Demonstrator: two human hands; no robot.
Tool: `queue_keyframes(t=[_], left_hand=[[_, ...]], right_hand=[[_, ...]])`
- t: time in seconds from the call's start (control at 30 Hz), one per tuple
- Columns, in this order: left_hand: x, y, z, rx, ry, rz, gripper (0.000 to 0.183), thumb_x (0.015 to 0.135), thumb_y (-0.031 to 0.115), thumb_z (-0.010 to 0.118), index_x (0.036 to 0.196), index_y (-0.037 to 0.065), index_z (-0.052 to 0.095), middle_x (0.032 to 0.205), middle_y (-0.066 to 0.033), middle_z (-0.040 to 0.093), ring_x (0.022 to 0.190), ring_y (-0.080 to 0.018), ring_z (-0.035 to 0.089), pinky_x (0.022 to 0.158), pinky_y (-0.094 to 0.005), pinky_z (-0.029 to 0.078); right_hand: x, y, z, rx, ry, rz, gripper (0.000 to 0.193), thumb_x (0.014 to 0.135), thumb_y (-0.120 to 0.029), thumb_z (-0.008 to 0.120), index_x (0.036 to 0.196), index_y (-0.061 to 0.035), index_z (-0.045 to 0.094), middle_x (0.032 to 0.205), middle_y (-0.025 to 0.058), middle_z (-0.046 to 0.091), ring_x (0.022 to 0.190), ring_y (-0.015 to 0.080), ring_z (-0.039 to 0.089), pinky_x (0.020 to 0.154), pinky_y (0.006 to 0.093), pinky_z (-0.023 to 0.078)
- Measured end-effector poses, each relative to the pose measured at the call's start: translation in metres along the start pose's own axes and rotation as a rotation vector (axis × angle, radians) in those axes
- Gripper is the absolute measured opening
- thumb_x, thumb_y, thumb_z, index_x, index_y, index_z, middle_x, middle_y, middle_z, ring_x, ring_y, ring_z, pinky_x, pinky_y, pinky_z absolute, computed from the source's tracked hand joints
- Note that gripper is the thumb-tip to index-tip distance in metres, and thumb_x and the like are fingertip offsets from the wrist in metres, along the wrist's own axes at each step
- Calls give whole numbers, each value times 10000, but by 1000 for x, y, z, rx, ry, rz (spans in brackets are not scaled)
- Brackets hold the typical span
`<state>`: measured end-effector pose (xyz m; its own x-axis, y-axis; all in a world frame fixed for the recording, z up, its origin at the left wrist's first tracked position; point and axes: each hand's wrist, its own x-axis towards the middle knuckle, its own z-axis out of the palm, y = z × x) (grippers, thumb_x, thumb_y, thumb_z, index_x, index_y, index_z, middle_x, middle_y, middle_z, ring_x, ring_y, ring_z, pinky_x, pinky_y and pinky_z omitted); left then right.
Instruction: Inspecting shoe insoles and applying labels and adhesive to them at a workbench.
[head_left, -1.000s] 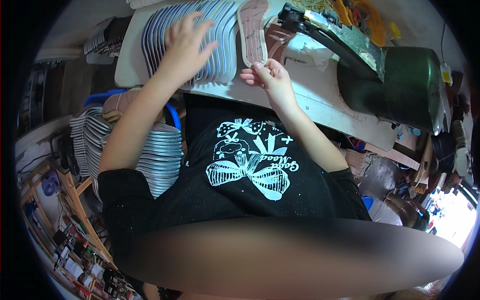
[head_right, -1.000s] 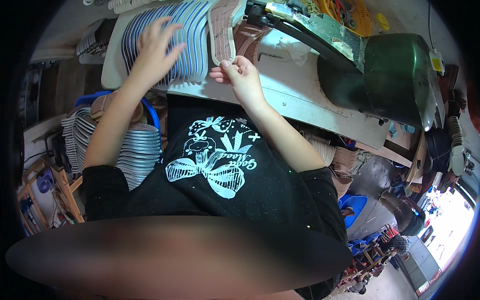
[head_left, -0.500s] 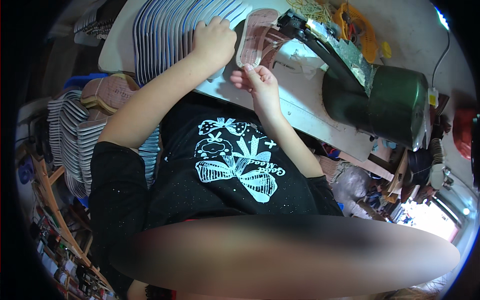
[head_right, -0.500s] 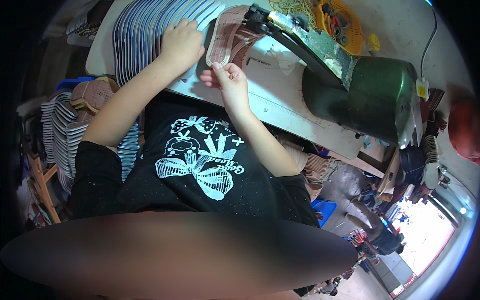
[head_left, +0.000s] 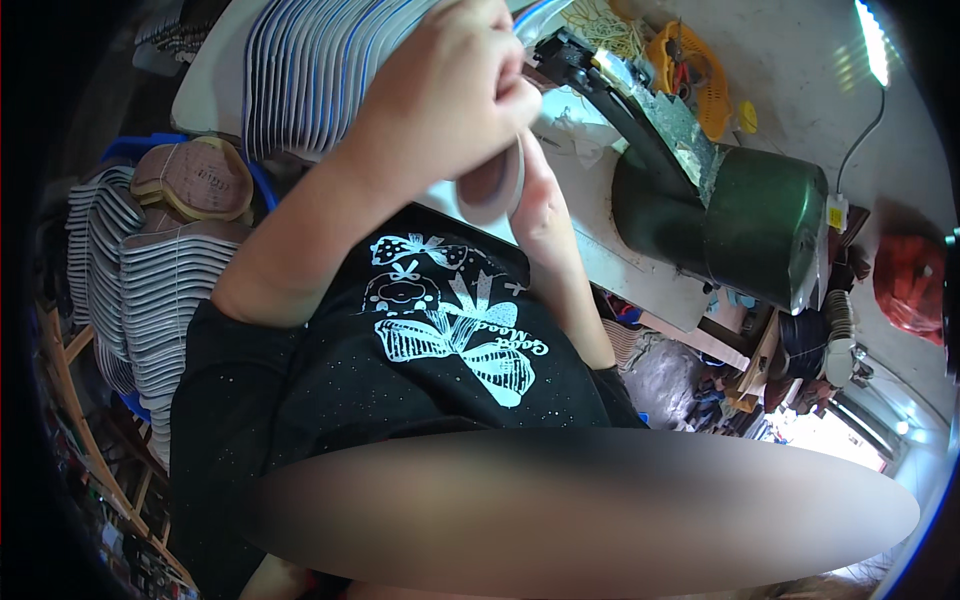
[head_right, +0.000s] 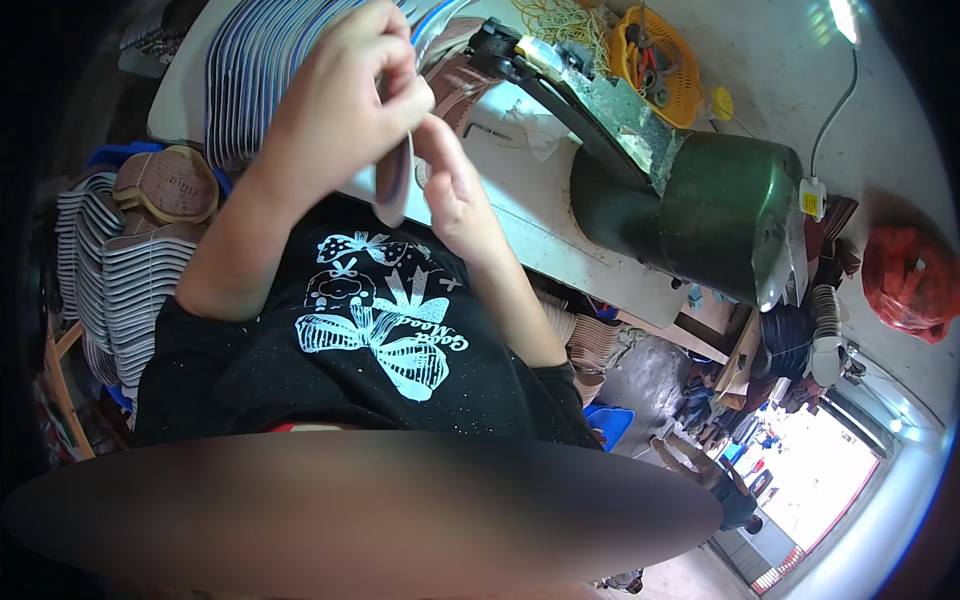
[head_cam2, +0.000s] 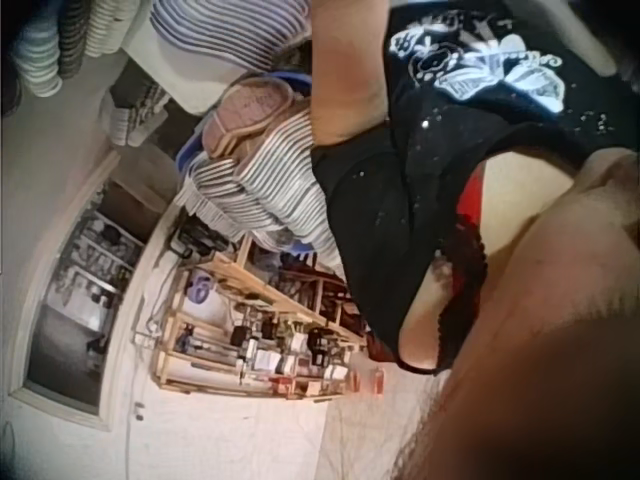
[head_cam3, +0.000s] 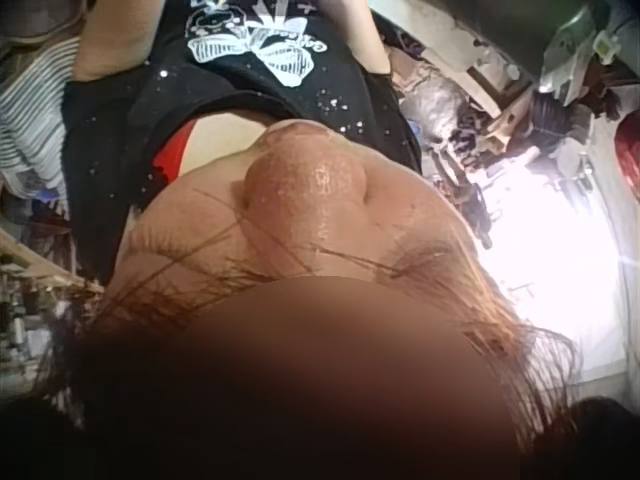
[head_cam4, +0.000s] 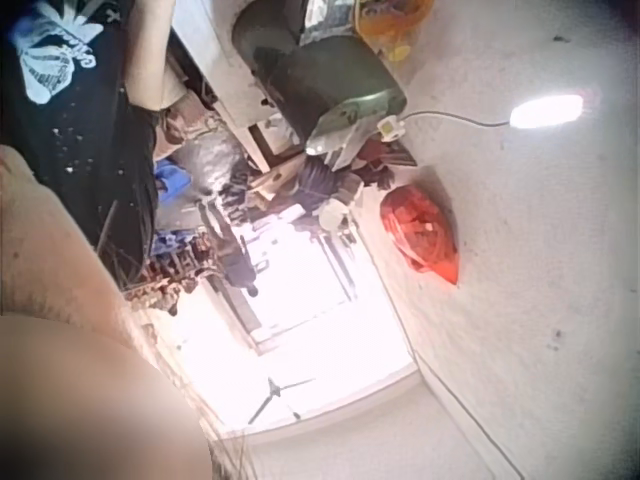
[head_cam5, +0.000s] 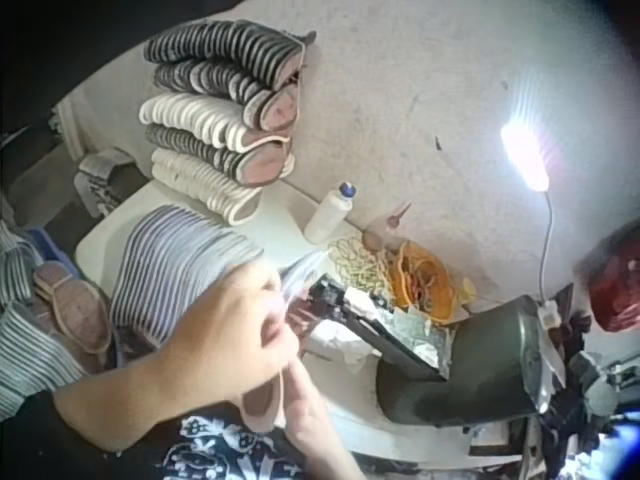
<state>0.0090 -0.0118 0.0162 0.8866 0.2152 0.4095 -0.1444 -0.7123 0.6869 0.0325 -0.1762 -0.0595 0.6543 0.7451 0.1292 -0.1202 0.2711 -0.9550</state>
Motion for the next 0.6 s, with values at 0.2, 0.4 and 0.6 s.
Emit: queue_keyframes(t=[0.2,0.4,0.6], left_hand=[[-11,10,13,-229,317,216,139,738,50,648,682,5,529,824,-92,501,688,-207,487,596,-328,409],[-2,-19,10,-150,688,118,374,837,215,692,1114,12,543,1016,-50,566,862,-123,551,780,-269,425],[-5,-22,11,-1466,139,-411,358,865,248,658,1114,7,568,960,-61,649,815,-129,653,735,-260,533]], right_hand=[[-1,-48,13,35,-49,293,714,778,-84,707,1368,22,319,1253,103,496,1166,165,482,986,319,384],[-16,-51,6,170,-70,149,654,821,34,574,1404,26,278,1325,129,454,1251,192,417,1038,345,337],[-17,-17,-29,74,-224,-18,626,898,-310,595,1344,66,366,1255,150,522,1169,211,496,992,359,380]])
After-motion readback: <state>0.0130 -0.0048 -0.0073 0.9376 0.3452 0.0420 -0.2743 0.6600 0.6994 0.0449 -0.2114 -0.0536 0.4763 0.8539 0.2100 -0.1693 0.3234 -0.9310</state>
